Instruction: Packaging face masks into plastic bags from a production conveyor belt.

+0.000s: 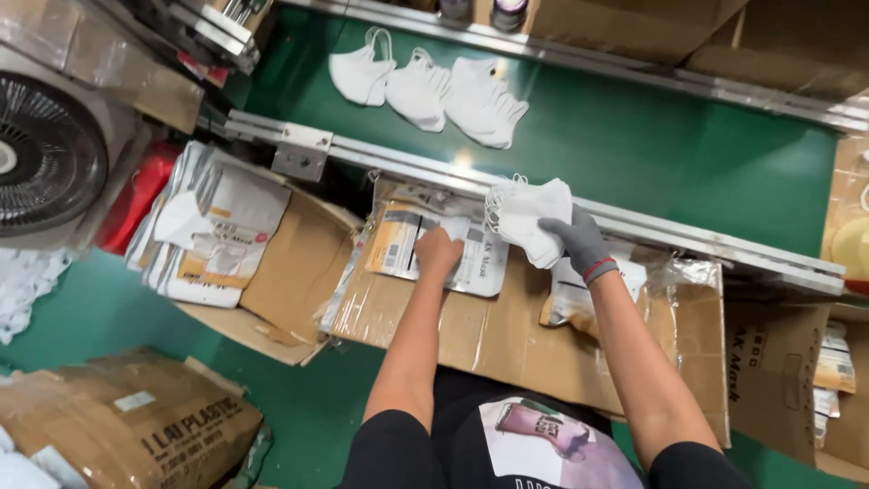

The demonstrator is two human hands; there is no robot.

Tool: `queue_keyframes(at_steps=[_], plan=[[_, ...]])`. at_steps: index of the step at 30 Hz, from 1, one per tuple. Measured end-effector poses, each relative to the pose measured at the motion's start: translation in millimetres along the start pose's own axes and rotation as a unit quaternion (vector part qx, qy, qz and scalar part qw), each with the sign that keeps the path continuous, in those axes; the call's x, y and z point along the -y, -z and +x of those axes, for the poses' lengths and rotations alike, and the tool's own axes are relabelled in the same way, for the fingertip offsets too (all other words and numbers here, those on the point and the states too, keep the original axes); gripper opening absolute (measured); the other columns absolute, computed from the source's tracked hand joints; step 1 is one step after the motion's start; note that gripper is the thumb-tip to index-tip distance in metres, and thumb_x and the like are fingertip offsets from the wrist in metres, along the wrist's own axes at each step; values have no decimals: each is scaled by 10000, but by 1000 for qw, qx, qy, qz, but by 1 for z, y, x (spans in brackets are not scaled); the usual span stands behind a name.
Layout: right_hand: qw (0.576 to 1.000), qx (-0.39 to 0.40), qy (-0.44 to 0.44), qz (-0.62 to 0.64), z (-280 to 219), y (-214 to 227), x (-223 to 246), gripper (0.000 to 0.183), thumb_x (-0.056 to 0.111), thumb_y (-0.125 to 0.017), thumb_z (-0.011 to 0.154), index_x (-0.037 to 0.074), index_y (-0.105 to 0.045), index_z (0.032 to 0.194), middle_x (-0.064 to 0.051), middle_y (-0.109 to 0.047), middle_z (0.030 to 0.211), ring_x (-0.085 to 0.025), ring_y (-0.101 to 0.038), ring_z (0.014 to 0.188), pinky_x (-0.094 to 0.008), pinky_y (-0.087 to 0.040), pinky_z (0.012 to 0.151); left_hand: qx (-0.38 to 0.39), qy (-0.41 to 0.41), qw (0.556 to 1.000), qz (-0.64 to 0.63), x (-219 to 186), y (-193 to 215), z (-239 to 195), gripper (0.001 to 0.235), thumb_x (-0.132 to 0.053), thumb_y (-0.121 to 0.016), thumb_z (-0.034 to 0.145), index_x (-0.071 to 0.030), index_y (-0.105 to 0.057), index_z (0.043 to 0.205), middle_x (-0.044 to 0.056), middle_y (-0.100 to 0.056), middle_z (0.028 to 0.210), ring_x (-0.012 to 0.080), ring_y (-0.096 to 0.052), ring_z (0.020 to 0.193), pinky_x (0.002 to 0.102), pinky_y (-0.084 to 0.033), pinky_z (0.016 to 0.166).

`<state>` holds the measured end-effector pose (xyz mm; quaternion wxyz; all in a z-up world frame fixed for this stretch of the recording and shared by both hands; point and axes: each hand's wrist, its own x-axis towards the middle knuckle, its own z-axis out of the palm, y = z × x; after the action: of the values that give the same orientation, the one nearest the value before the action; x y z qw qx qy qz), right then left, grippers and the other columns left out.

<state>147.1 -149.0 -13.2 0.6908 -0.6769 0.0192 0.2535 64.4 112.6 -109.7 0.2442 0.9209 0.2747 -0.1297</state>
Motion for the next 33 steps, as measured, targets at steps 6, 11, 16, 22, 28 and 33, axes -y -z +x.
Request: queue_keyframes(at_steps=[6,11,16,22,28,33], plan=[[997,-11,-50,51,-13,-43,-21,570,165,-768,808,-21,-597,1320,-117,-717,1160,-208,-715,933,-347,-596,760,3,-73,997,25,15,-36,27,229,-167,-681,756,-8,-764,898,234,-741,1012,406,-716,997,475,-569,856],[998,-22,52,-28,-9,-23,-49,564,149,-798,849,-49,-593,1335,-138,-716,1212,-189,-709,1021,-311,-588,861,-19,-46,999,-22,13,-25,15,185,-161,-667,812,-23,-746,907,242,-731,1002,425,-695,984,496,-541,853],[991,-40,-29,126,-17,-37,-17,491,120,-707,849,-41,-611,1303,-144,-735,1170,-269,-742,1007,-376,-627,838,-72,-120,988,-59,32,-21,-6,137,-64,-647,800,21,-723,876,260,-711,995,434,-673,993,502,-529,872],[994,104,-27,30,-11,-65,-100,423,142,-722,874,-3,-640,1263,-117,-739,1164,-241,-726,1041,-375,-611,882,-302,-219,900,-225,5,-25,-69,255,-2,-612,740,42,-657,987,232,-662,987,444,-628,936,499,-517,807],[927,-88,-9,-365,-38,-76,-28,563,402,-740,872,-22,-653,1231,-250,-747,1082,-378,-720,995,-454,-565,874,-339,-229,881,-235,-39,1,-97,39,-55,-618,922,-45,-647,945,152,-647,937,383,-633,887,476,-510,778],[823,-85,278,-487,-39,-52,-66,598,350,-735,872,-44,-552,1283,-319,-680,1008,-476,-664,893,-526,-539,791,-274,-343,855,-278,-72,22,-106,48,-85,-586,984,-47,-615,977,159,-631,958,378,-624,895,471,-502,784]])
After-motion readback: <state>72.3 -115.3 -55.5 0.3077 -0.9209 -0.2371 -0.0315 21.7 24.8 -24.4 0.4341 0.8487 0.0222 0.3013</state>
